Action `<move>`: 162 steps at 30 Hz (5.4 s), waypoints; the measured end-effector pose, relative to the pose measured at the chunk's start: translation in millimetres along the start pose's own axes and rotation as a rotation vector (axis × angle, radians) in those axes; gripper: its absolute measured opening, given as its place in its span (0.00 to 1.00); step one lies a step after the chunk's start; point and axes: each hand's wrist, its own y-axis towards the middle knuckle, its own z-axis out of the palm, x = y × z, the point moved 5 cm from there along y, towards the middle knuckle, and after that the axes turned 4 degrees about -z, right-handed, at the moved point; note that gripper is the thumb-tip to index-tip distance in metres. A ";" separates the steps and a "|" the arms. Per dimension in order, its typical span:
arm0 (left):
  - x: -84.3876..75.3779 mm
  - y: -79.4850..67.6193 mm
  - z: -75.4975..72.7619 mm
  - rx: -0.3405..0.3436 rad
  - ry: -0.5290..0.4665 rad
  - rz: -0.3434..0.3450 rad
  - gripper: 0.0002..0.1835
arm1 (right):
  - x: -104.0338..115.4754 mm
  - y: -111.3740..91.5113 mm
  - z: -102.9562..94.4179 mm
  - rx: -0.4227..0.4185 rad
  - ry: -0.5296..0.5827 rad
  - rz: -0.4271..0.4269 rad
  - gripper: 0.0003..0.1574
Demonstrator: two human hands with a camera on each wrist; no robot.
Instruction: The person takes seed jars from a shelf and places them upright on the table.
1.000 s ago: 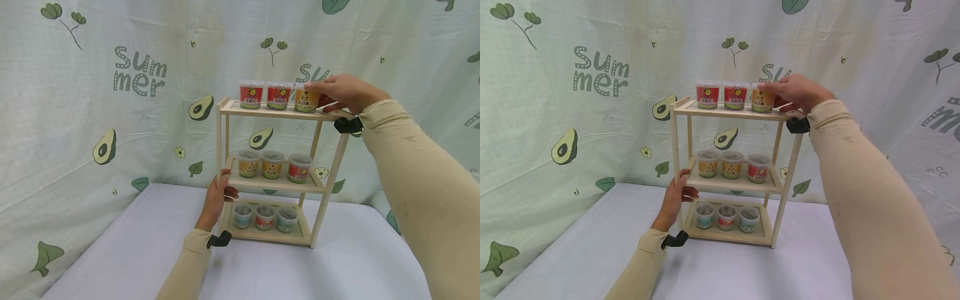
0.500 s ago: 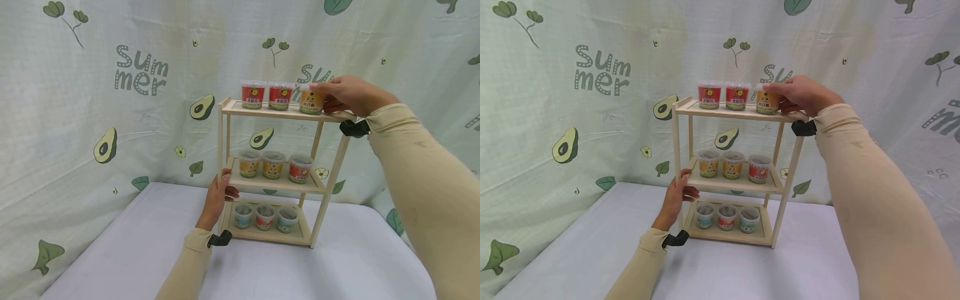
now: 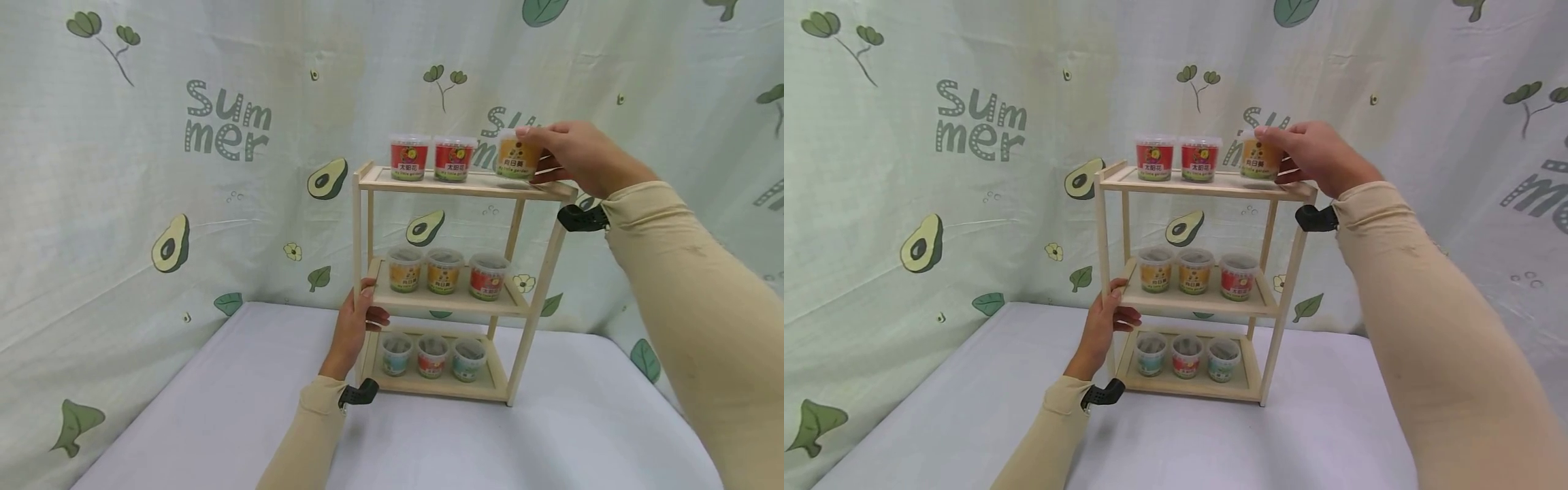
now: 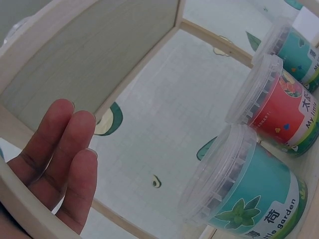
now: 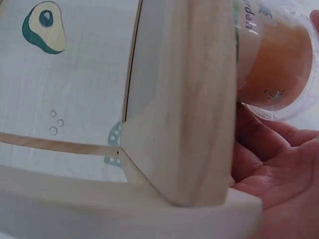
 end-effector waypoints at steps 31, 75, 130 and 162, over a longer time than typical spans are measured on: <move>1.6 0.4 -3.3 0.009 0.010 0.012 0.24 | 0.5 -22.0 2.6 -0.072 0.204 -0.184 0.39; 1.6 -1.7 -3.6 0.029 0.007 -0.014 0.24 | 5.2 -63.0 28.7 0.015 0.424 -0.374 0.22; -0.8 -2.4 -6.0 0.050 -0.011 -0.019 0.25 | -113.7 -146.9 177.9 0.035 0.361 -0.209 0.29; -7.3 -1.7 -11.9 0.031 0.007 -0.037 0.23 | -128.8 -140.6 233.8 0.197 0.379 -0.154 0.31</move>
